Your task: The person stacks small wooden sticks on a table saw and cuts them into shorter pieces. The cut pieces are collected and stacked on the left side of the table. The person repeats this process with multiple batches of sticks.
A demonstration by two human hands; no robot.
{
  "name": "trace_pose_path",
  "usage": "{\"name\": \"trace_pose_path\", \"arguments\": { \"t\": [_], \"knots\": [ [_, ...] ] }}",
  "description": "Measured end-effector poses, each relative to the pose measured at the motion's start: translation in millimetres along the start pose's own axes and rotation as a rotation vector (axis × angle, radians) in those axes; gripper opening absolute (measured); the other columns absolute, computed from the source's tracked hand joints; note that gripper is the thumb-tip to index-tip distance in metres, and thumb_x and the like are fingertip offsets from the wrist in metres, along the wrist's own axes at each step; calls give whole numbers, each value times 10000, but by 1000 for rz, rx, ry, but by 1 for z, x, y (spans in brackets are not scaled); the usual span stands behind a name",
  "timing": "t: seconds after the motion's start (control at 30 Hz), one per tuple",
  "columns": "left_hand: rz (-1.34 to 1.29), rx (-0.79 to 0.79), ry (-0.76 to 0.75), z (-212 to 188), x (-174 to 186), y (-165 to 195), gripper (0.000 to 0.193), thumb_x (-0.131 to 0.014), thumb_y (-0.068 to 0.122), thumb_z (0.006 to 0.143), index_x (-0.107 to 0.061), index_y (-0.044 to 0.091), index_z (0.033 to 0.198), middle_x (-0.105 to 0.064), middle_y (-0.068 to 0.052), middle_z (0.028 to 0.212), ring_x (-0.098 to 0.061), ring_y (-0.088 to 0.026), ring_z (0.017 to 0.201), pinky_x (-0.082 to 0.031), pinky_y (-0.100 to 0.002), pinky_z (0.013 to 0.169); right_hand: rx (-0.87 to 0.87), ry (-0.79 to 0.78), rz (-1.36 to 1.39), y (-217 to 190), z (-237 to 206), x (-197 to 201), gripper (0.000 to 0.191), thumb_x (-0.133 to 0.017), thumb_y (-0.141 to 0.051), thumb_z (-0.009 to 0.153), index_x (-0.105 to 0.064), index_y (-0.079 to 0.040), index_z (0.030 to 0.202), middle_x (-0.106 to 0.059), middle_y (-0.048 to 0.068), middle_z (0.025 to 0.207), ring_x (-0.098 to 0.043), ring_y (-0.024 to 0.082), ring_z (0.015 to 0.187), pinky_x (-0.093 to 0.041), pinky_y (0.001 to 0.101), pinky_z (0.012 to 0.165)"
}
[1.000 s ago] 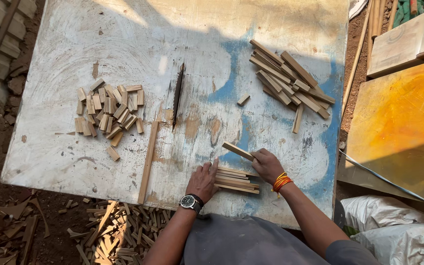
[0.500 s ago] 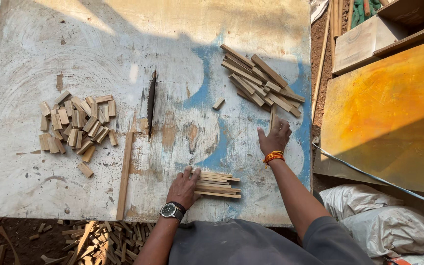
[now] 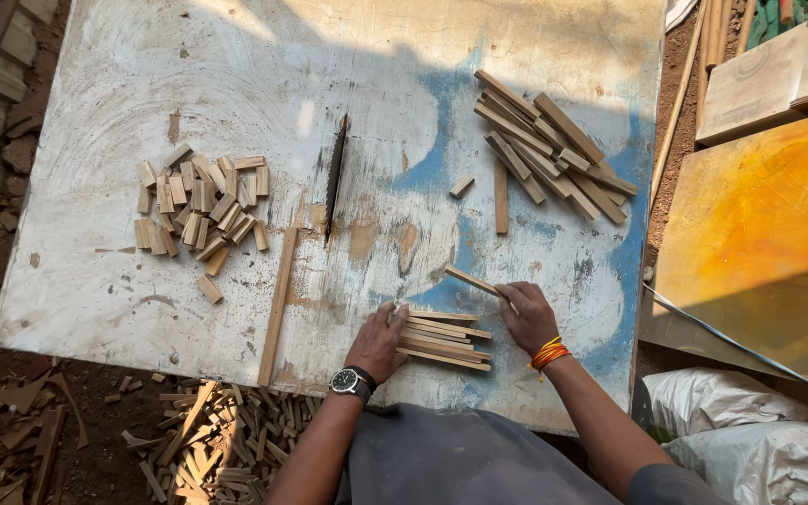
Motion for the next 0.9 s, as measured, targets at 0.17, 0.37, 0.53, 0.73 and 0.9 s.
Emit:
{"name": "trace_pose_path", "arguments": {
  "t": [0.17,0.37,0.53,0.73,0.9],
  "knots": [
    [-91,-28,128,-12,-1,0,1228,-927,212,665,-149,29,1597,-372,-185,1510,-451,-381,1321,-401,-452,1126,195,-308,-26,-18,18,-50,246,-686,-124,886,-776,-126,1115,-717,69,1072,-649,264,1033,-569,380,835],
    [72,70,182,-25,-4,-18,1229,-926,421,654,-195,75,1580,-329,-132,1561,-244,-373,1480,-208,-510,1213,291,-535,-24,-47,0,-70,335,-651,-289,927,-732,-107,1197,-676,94,1222,-596,288,1167,-481,417,1045],
    [93,79,83,-25,-5,-33,1307,-820,662,675,-119,49,1591,-86,-164,1681,-4,-377,1559,-28,-519,1260,341,-537,-330,-87,-29,-85,1074,-717,-666,726,-374,26,1471,-462,222,1401,-406,388,1289,-304,506,1096],
    [134,-51,76,-35,-7,-42,1303,-698,769,745,-62,29,1609,-27,-144,1707,41,-352,1574,41,-559,1244,394,-494,-447,-93,-53,-103,1020,-657,-611,811,-275,10,1523,-377,204,1502,-359,354,1384,-260,497,1161],
    [85,-69,79,-48,-5,-63,1318,-660,799,738,-34,32,1608,-29,-166,1698,38,-373,1565,32,-571,1243,380,-470,-536,-101,-61,-124,949,-641,-578,830,-275,-52,1530,-337,201,1540,-336,356,1406,-267,504,1149]
  ]
}}
Point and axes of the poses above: each hand's wrist, its own z-axis towards the middle knuckle, its own x-axis out of the back of the hand, y = z × x, the point moved 7 cm from there along z, towards the middle knuckle
